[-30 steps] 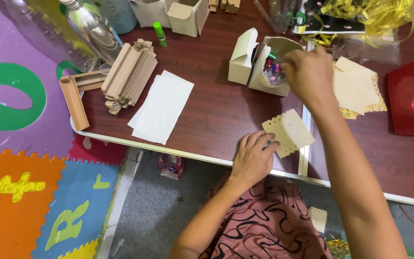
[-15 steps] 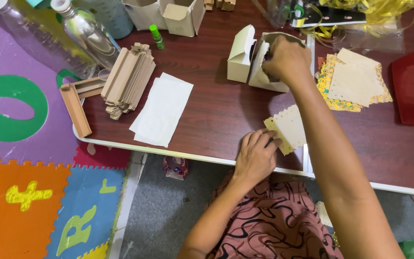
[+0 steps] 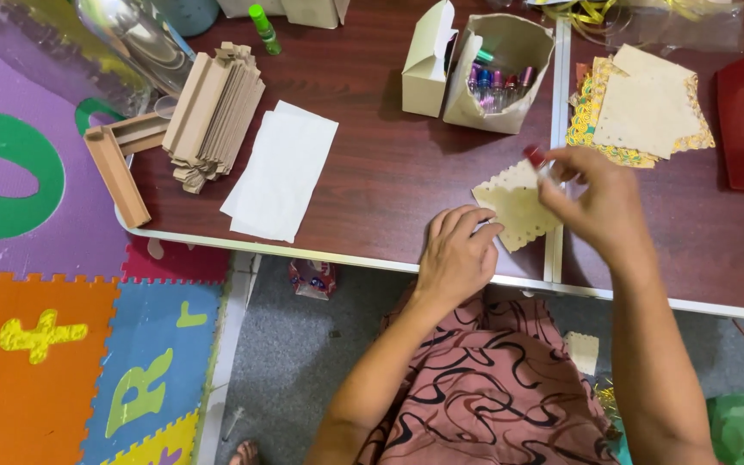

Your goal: The person rolls square patterned paper around a pen to form small cylinders and secures them with tape. They repeat this process multiple times, stacking the finished cylinders on the table.

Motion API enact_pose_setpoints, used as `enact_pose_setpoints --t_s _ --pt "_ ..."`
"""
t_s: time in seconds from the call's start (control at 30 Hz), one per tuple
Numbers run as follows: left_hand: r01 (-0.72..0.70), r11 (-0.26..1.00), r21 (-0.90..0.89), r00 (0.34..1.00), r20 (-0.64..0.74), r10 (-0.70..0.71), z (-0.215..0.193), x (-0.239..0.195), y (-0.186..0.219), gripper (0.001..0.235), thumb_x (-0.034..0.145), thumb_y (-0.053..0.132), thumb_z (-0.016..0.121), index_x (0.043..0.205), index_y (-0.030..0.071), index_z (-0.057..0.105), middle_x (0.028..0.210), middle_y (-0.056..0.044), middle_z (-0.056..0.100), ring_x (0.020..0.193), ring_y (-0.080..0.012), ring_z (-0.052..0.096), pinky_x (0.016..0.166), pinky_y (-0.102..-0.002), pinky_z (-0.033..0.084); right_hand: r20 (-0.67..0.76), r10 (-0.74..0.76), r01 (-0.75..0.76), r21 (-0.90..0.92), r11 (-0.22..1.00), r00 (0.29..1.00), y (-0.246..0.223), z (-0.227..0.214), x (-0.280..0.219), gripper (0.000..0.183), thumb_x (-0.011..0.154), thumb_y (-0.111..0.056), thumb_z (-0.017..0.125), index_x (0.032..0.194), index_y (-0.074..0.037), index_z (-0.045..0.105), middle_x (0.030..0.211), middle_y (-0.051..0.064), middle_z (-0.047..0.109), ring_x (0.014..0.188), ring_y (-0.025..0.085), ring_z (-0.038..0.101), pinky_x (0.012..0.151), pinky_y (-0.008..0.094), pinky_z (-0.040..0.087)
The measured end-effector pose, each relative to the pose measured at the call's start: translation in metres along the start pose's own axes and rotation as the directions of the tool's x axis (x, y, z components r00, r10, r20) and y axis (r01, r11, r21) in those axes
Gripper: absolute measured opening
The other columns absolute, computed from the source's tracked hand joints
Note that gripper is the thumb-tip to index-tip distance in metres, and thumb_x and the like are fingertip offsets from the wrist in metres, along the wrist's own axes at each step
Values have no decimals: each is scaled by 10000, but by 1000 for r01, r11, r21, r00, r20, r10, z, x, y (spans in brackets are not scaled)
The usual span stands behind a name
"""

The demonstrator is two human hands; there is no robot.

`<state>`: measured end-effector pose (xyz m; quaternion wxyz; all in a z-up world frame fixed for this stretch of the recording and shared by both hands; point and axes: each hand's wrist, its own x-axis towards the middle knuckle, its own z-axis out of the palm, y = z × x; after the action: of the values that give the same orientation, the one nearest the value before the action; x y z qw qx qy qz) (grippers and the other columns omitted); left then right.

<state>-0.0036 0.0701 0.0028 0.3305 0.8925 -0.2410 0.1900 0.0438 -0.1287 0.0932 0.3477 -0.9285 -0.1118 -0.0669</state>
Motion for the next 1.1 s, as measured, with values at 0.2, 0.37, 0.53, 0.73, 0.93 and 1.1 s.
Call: enact_pose_setpoints --t_s 0.2,0.37,0.53,0.73,0.93,1.1 --pt "-11 997 -78 958 -287 -12 27 -2 -16 223 798 42 599 945 178 696 959 -5 619 993 -236 670 904 -360 533 28 -189 191 -177 966 982 49 41 -35 295 886 -108 774 1180 -96 801 1004 168 720 954 358 671 844 419 524" --pt "6 995 -99 960 -277 -33 9 4 -8 275 832 57 596 1073 165 669 1004 -27 601 988 -255 664 886 -371 538 14 -255 250 -252 935 967 53 52 -44 364 866 -66 777 1226 -119 788 1042 131 708 1001 335 659 875 419 499" --pt "1 995 -96 967 -255 -26 10 5 -8 325 840 61 623 1153 145 651 1052 -50 611 1014 -274 661 894 -385 539 -25 -259 242 -279 929 965 67 63 -51 378 885 -141 800 1260 -165 754 1090 70 694 1059 290 645 923 402 481" --pt "79 971 -224 982 -151 -115 5 8 -10 360 879 48 618 1230 124 649 1115 -79 638 1076 -303 658 946 -404 522 -105 -262 232 -231 945 959 70 68 -53 325 888 -148 827 1208 -189 792 1058 19 694 1012 234 618 916 370 454" --pt "99 971 -216 988 -97 -123 6 9 -8 386 899 38 617 1276 117 638 1149 -95 637 1100 -320 648 966 -425 510 -111 -286 253 -244 936 952 68 65 -54 303 910 -162 825 1210 -200 801 1045 11 697 1009 231 619 905 372 450" --pt "29 990 -140 998 -42 -36 16 13 -4 358 912 58 652 1248 178 683 1178 -43 654 1208 -271 617 1005 -413 498 -117 -278 246 -236 940 953 66 64 -54 247 911 -153 822 1157 -168 811 1062 36 714 1033 250 622 932 382 447"
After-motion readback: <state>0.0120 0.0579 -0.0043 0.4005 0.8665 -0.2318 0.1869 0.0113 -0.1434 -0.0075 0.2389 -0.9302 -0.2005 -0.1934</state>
